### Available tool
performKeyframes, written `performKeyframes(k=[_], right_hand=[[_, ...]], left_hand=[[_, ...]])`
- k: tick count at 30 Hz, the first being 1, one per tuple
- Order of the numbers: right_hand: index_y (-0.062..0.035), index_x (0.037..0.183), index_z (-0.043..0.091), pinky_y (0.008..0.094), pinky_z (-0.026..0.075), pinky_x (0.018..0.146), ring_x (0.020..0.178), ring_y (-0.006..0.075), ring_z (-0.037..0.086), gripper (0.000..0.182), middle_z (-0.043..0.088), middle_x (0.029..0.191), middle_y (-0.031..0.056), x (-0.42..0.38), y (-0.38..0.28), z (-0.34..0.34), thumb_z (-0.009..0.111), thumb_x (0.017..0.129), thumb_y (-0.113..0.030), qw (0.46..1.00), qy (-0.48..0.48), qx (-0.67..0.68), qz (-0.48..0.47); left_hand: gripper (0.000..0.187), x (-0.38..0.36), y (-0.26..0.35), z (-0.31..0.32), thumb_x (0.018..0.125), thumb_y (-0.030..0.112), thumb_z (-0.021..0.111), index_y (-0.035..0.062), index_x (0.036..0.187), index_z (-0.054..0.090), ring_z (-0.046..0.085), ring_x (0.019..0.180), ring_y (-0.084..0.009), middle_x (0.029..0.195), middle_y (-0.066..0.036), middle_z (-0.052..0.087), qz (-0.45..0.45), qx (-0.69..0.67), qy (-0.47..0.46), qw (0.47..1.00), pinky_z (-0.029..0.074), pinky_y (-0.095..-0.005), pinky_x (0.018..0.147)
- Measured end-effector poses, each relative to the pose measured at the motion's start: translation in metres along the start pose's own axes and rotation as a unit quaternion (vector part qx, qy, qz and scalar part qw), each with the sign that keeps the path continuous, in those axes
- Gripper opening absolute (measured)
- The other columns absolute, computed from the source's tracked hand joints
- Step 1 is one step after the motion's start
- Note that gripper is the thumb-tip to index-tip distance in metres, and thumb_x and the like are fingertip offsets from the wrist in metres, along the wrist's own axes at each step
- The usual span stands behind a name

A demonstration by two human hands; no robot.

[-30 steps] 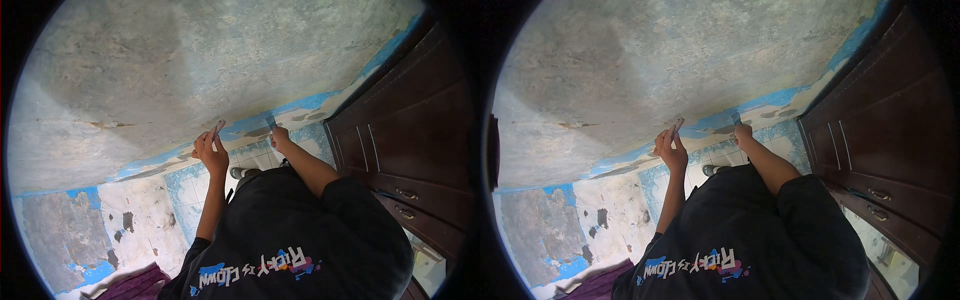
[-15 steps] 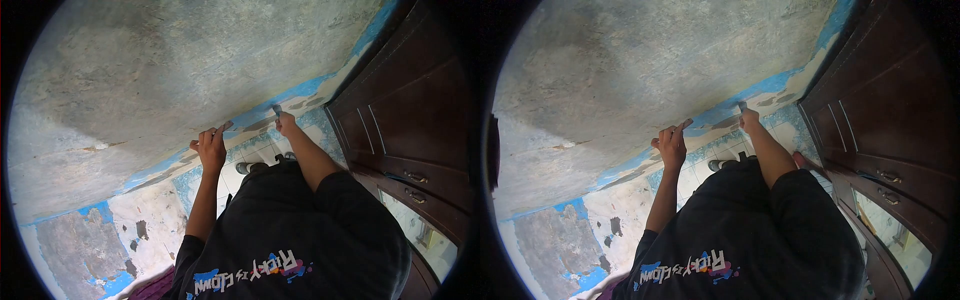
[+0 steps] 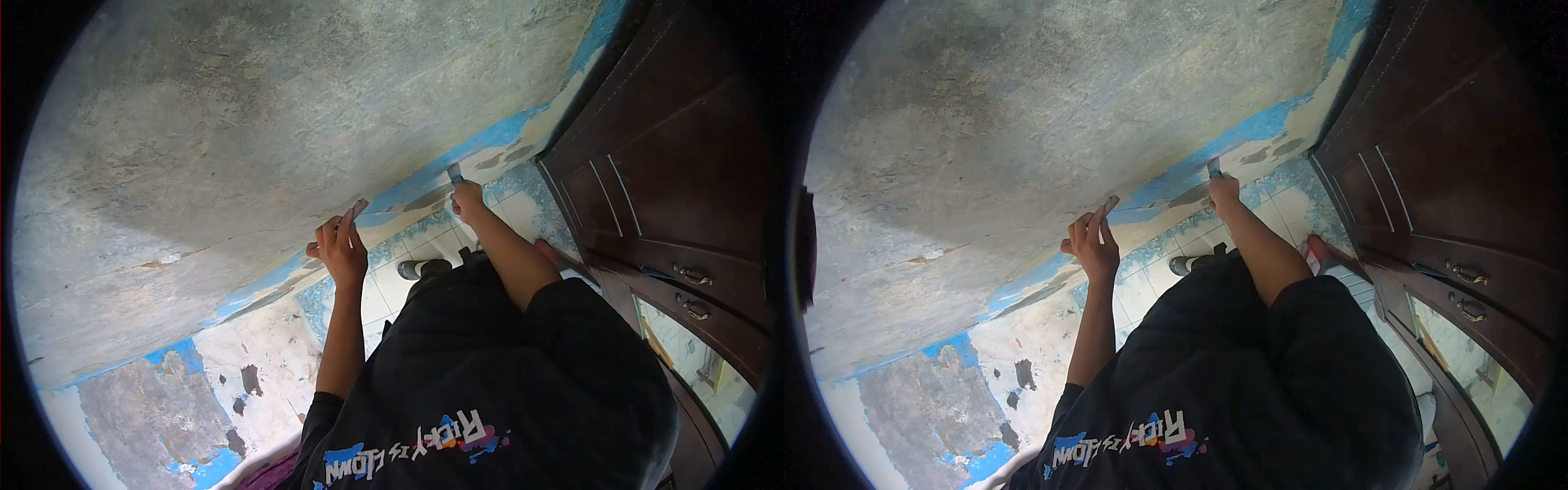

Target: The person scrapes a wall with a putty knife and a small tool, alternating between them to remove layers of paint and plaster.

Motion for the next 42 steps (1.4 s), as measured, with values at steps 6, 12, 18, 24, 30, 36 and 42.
performKeyframes(k=[6, 12, 18, 24, 30, 36, 42], right_hand=[[-0.0048, 0.076, 0.049, 0.0367, 0.027, 0.044, 0.050, 0.0159, 0.038, 0.033, 0.047, 0.064, 0.0059, 0.064, 0.025, -0.007, 0.052, 0.105, -0.019, 1.000, 0.021, -0.007, 0.000], [-0.0078, 0.094, 0.046, 0.0311, 0.021, 0.040, 0.044, 0.0113, 0.028, 0.022, 0.047, 0.064, 0.0035, 0.037, 0.005, -0.012, 0.050, 0.108, -0.024, 0.997, 0.008, -0.020, 0.077], [-0.0094, 0.097, 0.047, 0.0303, 0.023, 0.040, 0.044, 0.0106, 0.030, 0.019, 0.049, 0.065, 0.0041, 0.029, 0.007, -0.008, 0.050, 0.108, -0.024, 0.998, -0.009, 0.006, 0.054], [-0.0088, 0.096, 0.047, 0.0302, 0.023, 0.041, 0.045, 0.0104, 0.030, 0.020, 0.048, 0.065, 0.0039, 0.033, 0.010, -0.015, 0.050, 0.108, -0.025, 0.998, -0.017, 0.017, 0.061], [-0.0083, 0.096, 0.048, 0.0300, 0.021, 0.041, 0.046, 0.0106, 0.029, 0.019, 0.048, 0.065, 0.0037, 0.042, 0.002, -0.013, 0.048, 0.108, -0.023, 0.995, 0.002, 0.020, 0.098], [-0.0095, 0.095, 0.049, 0.0297, 0.020, 0.041, 0.046, 0.0104, 0.030, 0.017, 0.048, 0.066, 0.0041, 0.035, 0.007, -0.006, 0.049, 0.108, -0.022, 0.997, -0.007, 0.024, 0.074], [-0.0115, 0.094, 0.048, 0.0292, 0.021, 0.040, 0.045, 0.0103, 0.030, 0.018, 0.047, 0.064, 0.0034, 0.027, 0.012, -0.015, 0.049, 0.108, -0.023, 0.998, -0.038, 0.007, 0.045]], left_hand=[[0.026, -0.002, 0.008, -0.004, 0.093, 0.008, 0.071, 0.0173, 0.117, 0.074, 0.060, 0.103, -0.0227, 0.106, -0.001, 0.066, -0.012, 0.004, -0.011, 1.000, 0.031, -0.0476, 0.086], [0.027, -0.006, 0.007, 0.005, 0.093, 0.006, 0.070, 0.0148, 0.118, 0.073, 0.060, 0.105, -0.0265, 0.107, -0.005, 0.065, -0.035, -0.047, -0.017, 0.998, 0.035, -0.0487, 0.090], [0.029, -0.002, 0.006, 0.009, 0.092, 0.008, 0.070, 0.0157, 0.119, 0.072, 0.061, 0.104, -0.0255, 0.107, -0.004, 0.065, -0.040, -0.015, -0.016, 0.999, 0.034, -0.0485, 0.089], [0.028, -0.002, 0.007, 0.012, 0.092, 0.008, 0.071, 0.0164, 0.119, 0.073, 0.060, 0.105, -0.0245, 0.106, -0.002, 0.065, -0.043, -0.039, -0.021, 0.998, 0.032, -0.0482, 0.089], [0.026, -0.002, 0.004, 0.014, 0.093, 0.008, 0.070, 0.0163, 0.118, 0.074, 0.061, 0.104, -0.0243, 0.106, -0.002, 0.066, -0.062, -0.033, -0.021, 0.997, 0.031, -0.0495, 0.089], [0.027, -0.002, -0.006, 0.011, 0.093, 0.008, 0.070, 0.0169, 0.118, 0.074, 0.061, 0.104, -0.0248, 0.107, -0.003, 0.066, -0.071, -0.019, -0.014, 0.997, 0.031, -0.0492, 0.089], [0.027, 0.001, 0.001, 0.015, 0.092, 0.008, 0.070, 0.0170, 0.118, 0.074, 0.061, 0.104, -0.0247, 0.108, -0.003, 0.066, -0.048, -0.025, -0.006, 0.999, 0.032, -0.0482, 0.088]])
Point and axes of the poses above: each hand's wrist, its own x-axis towards the middle knuckle, its own z-axis out of the palm, y = z × x, the point moved 4 cm from there along x, towards the middle knuckle
